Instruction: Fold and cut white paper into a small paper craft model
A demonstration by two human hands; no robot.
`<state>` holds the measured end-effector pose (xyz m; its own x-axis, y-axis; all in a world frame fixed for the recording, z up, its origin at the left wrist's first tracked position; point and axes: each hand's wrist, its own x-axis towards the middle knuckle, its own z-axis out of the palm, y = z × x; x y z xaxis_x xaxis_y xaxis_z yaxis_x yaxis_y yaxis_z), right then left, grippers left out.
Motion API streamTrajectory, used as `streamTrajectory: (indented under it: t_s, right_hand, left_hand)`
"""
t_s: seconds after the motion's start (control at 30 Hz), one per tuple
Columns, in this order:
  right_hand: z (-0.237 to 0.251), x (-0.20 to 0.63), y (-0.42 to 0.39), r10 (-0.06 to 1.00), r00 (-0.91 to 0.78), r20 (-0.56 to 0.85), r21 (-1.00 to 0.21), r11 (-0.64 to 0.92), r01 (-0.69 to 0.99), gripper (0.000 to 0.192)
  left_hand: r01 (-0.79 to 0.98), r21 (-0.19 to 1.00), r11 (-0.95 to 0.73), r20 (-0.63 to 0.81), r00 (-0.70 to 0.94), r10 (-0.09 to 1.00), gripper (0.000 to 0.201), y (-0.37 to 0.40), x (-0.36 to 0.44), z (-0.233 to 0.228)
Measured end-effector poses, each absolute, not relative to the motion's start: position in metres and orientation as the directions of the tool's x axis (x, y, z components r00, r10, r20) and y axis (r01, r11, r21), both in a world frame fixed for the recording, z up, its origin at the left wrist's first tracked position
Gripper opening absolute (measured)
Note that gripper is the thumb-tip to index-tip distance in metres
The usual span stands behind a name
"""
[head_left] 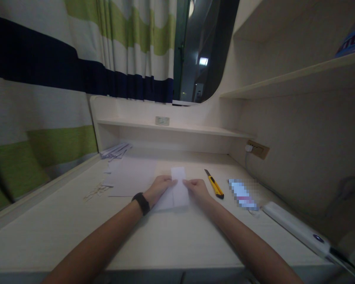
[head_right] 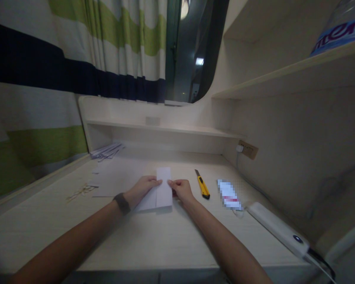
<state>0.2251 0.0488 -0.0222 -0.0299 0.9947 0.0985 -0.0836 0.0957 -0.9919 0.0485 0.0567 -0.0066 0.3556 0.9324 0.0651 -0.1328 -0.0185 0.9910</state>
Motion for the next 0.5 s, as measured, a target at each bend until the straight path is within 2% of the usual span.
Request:
streamTrajectory:
  t_s: [0.13,0.33,0.5]
  right_hand:
    - [-0.0222,0.2247,0.0481,0.994,-0.088,0.065,-0.992,0.055,-0.114,0.040]
    - [-0.0150,0.2240,0.0431,0.994,-0.047,0.102,-0.993,0.099,-0.065,0.039]
    - [-0.0143,0.2244,0.0428,0.993,-0.111,0.026,-0.999,0.022,-0.030,0.040]
  left_hand:
    - [-0.122,0.992,-0.020,0.058,0.319,0.946,0.030,0.0596,0.0481,-0.0090]
    - [-0.093,0.995,-0.035,0.061,0.291,0.955,0.030,0.0599,0.0471,-0.0084]
    - [-0.101,0.992,-0.082,0.106,0.271,0.957,0.031,0.0612,0.0439,-0.0076]
